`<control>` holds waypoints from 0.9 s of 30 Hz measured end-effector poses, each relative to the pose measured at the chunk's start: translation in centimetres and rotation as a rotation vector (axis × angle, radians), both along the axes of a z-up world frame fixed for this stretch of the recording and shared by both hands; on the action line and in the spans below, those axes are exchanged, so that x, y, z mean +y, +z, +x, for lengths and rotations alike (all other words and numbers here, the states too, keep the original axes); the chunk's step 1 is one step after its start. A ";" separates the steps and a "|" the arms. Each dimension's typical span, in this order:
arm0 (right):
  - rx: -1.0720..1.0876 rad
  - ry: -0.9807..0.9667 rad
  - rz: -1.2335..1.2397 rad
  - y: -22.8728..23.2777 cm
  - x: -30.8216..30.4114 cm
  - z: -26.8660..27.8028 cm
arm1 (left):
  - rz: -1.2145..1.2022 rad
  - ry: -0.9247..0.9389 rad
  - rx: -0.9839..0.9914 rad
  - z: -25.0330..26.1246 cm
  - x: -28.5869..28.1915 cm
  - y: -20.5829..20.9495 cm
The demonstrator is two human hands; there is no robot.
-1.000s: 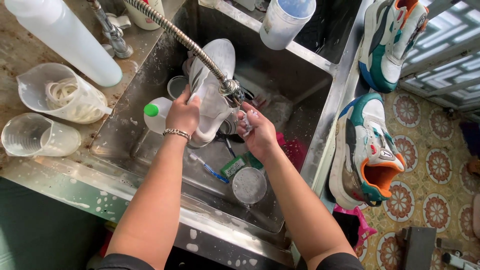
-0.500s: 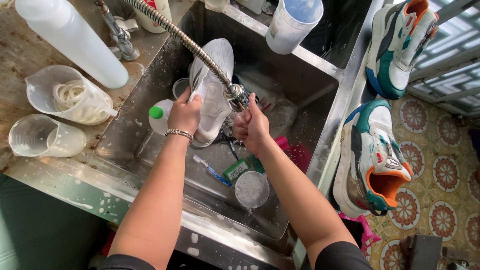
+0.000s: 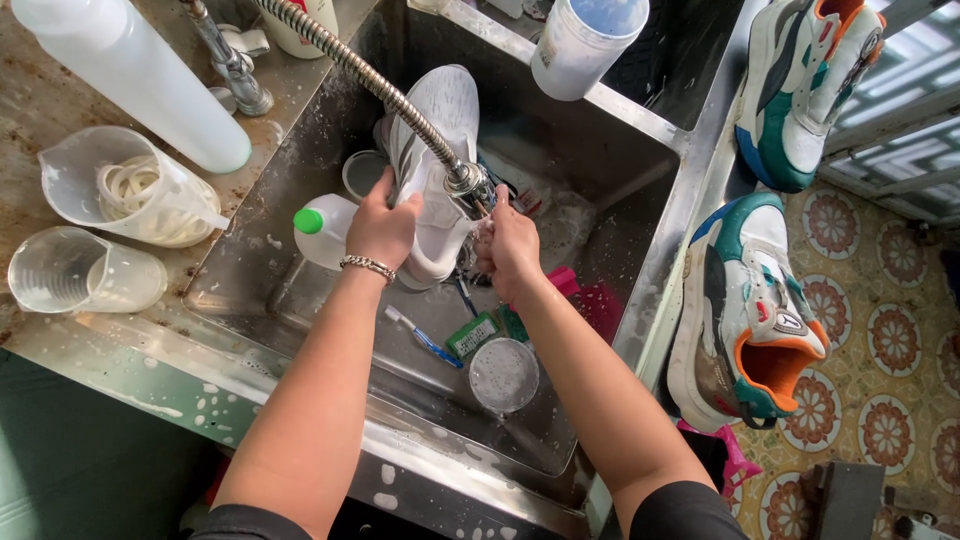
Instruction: The person washes a white sneaker in a sink using a pink brush and running water. They scrub the interior and exterior surfaces, rinse the shoe, and then clean the insole separately.
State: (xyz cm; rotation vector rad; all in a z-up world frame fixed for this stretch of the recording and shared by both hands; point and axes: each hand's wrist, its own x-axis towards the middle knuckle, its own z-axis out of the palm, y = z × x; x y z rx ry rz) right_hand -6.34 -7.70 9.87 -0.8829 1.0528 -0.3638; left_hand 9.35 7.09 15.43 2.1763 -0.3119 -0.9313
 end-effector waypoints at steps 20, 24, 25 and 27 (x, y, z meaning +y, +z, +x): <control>0.094 0.211 -0.183 -2.8 -2.5 -4.6 | -0.127 -0.557 -0.424 -4.4 -1.4 4.7; 0.274 0.287 -0.268 -1.5 -1.7 -4.6 | 0.077 -0.687 -0.572 -3.9 -2.4 0.9; 0.274 0.285 -0.269 -0.6 -1.6 -4.6 | 0.075 -0.688 -0.573 -3.8 -2.5 0.1; 0.400 0.364 -0.330 1.2 -1.3 -4.7 | 0.103 -0.781 -0.696 -3.9 -2.6 -1.6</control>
